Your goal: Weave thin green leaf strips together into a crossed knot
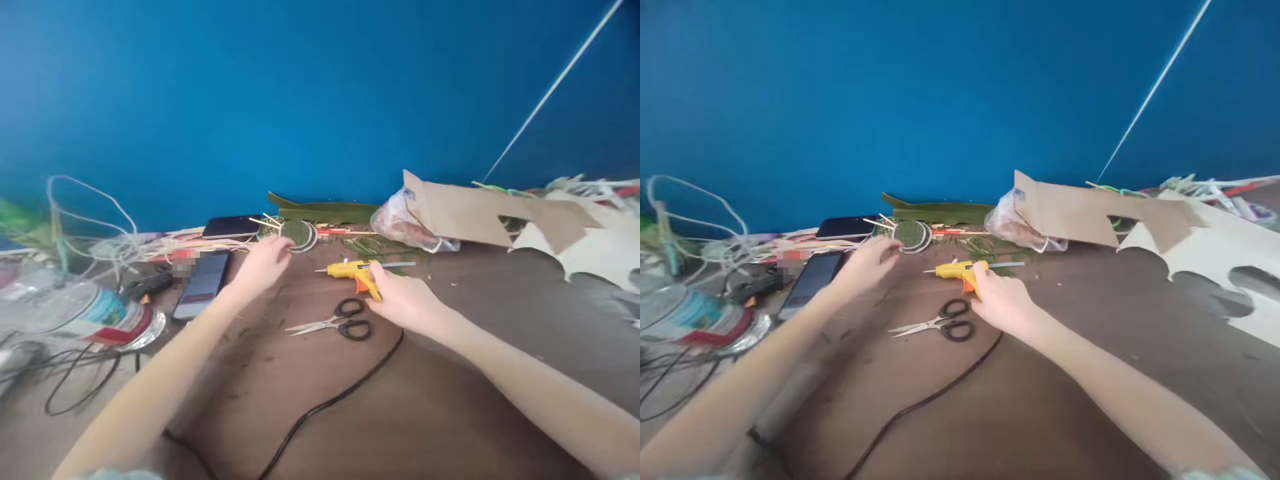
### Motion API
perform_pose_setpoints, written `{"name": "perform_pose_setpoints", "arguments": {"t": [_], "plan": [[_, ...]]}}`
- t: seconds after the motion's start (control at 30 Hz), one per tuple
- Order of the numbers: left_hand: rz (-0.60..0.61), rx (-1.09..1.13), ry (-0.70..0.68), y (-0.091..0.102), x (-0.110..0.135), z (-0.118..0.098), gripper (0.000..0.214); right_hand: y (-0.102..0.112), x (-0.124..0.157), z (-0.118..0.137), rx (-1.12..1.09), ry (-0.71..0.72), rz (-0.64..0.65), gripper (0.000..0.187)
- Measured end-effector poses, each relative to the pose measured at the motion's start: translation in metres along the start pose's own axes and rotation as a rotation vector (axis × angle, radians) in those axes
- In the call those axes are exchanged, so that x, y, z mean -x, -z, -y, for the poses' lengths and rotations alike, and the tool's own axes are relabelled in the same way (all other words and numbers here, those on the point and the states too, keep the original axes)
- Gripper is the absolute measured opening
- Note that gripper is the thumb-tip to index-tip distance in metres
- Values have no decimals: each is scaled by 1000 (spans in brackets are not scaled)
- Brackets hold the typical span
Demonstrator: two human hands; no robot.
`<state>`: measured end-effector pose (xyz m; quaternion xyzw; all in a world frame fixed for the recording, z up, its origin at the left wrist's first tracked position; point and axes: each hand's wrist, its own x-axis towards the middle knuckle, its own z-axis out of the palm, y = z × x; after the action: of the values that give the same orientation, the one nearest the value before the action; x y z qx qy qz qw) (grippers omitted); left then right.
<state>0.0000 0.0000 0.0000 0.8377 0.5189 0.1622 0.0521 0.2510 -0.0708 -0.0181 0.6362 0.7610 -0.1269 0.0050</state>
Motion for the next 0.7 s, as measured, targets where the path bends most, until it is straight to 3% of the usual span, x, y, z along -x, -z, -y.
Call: {"name": "perform_pose_setpoints", "arguments": {"t": [0.13, 0.27, 0.5, 0.7], "plan": [[112, 50, -18, 1, 37, -24, 14, 2, 3, 5, -75, 12, -62, 36], [53, 70, 98, 7, 57, -34, 12, 3, 9, 2, -130, 24, -150, 31], [118, 59, 6, 3, 69, -43, 12, 4, 33, -25, -226, -110, -226, 23], [225, 84, -170, -19, 64, -56, 13, -3, 59, -75, -310, -285, -271, 23]]}}
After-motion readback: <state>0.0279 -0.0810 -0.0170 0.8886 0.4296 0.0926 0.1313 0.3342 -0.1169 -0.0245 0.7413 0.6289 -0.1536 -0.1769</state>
